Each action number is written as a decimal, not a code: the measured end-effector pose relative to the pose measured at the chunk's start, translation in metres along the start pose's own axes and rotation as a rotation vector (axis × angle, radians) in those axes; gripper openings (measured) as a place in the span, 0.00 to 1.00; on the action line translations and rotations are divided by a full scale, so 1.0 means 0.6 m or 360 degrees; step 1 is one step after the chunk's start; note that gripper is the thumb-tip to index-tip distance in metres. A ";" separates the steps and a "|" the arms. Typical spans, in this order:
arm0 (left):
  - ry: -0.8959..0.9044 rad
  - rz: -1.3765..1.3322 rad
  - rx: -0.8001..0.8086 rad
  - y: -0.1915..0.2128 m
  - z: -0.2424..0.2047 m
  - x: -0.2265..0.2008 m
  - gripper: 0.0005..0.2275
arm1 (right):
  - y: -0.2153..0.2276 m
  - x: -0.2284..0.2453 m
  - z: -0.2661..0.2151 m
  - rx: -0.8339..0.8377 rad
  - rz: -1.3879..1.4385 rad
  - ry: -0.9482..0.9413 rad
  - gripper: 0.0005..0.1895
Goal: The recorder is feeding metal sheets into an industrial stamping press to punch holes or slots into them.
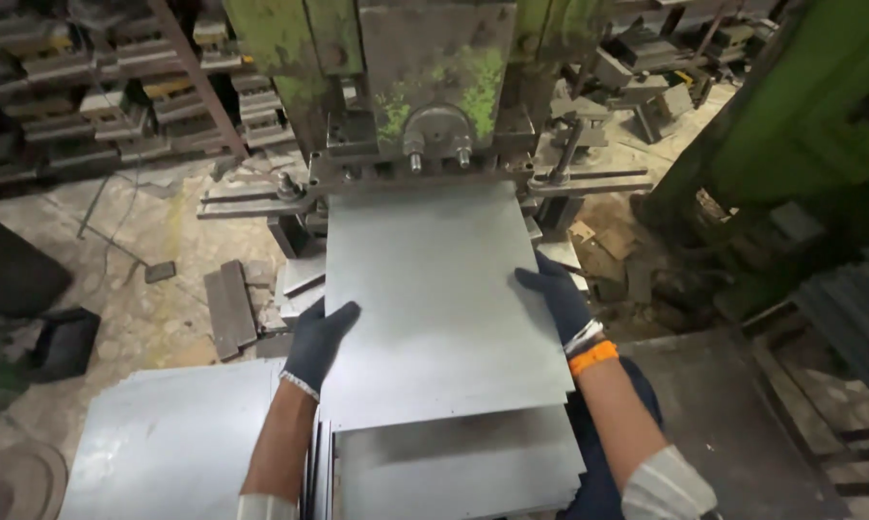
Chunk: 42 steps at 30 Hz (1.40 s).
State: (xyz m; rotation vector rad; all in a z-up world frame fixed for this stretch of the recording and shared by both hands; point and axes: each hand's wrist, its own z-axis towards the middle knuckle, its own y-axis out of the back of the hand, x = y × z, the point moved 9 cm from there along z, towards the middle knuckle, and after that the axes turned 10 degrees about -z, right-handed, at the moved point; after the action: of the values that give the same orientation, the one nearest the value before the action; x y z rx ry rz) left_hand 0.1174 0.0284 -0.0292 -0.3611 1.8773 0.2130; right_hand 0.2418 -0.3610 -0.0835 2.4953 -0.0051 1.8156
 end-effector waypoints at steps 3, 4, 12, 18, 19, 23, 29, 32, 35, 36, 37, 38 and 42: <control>0.0073 0.0031 0.0019 0.002 0.091 0.025 0.30 | -0.005 -0.011 0.058 0.0051 -0.0032 -0.0084 0.37; 0.0044 0.0059 0.0013 0.005 0.120 0.025 0.30 | -0.020 0.006 0.051 0.0065 0.0003 -0.0103 0.35; 0.0003 0.0083 -0.0065 0.005 0.183 -0.004 0.31 | -0.046 0.070 0.102 0.0087 0.0105 -0.0077 0.29; -0.0004 -0.0031 -0.0131 0.001 0.181 -0.003 0.27 | -0.026 0.041 0.142 0.0077 0.0121 -0.0040 0.27; 0.0012 0.0011 -0.0125 -0.004 0.171 -0.008 0.28 | -0.031 0.056 0.123 0.0078 0.0114 -0.0056 0.26; 0.0004 -0.0125 -0.0153 -0.003 0.186 0.003 0.28 | -0.020 0.065 0.112 0.0049 0.0035 -0.0082 0.27; -0.0017 -0.0210 -0.0199 0.000 0.159 -0.010 0.28 | -0.021 0.058 0.114 0.0070 0.0036 -0.0120 0.27; -0.0040 -0.0169 -0.0174 0.000 0.207 0.019 0.26 | -0.015 0.047 0.131 0.0058 0.0090 -0.0099 0.26; -0.0023 -0.0182 -0.0160 -0.001 0.211 0.019 0.24 | -0.009 0.023 0.165 0.0124 0.0086 -0.0126 0.27; -0.0020 -0.0185 -0.0158 -0.004 0.206 0.019 0.24 | -0.006 0.023 0.163 0.0122 0.0082 -0.0127 0.27; -0.0019 -0.0172 -0.0166 -0.002 0.201 0.016 0.25 | -0.008 0.026 0.163 0.0124 0.0096 -0.0128 0.27; -0.0018 -0.0159 -0.0173 -0.001 0.197 0.012 0.26 | -0.011 0.028 0.163 0.0127 0.0110 -0.0128 0.27; 0.0016 -0.0067 -0.0187 -0.009 0.179 -0.004 0.31 | -0.018 0.042 0.141 0.0132 0.0154 -0.0158 0.25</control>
State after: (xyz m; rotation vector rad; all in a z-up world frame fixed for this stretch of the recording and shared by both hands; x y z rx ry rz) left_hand 0.2152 0.0584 -0.0620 -0.4821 1.8697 0.2939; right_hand 0.3304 -0.3531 -0.0859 2.6846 -0.0568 1.7590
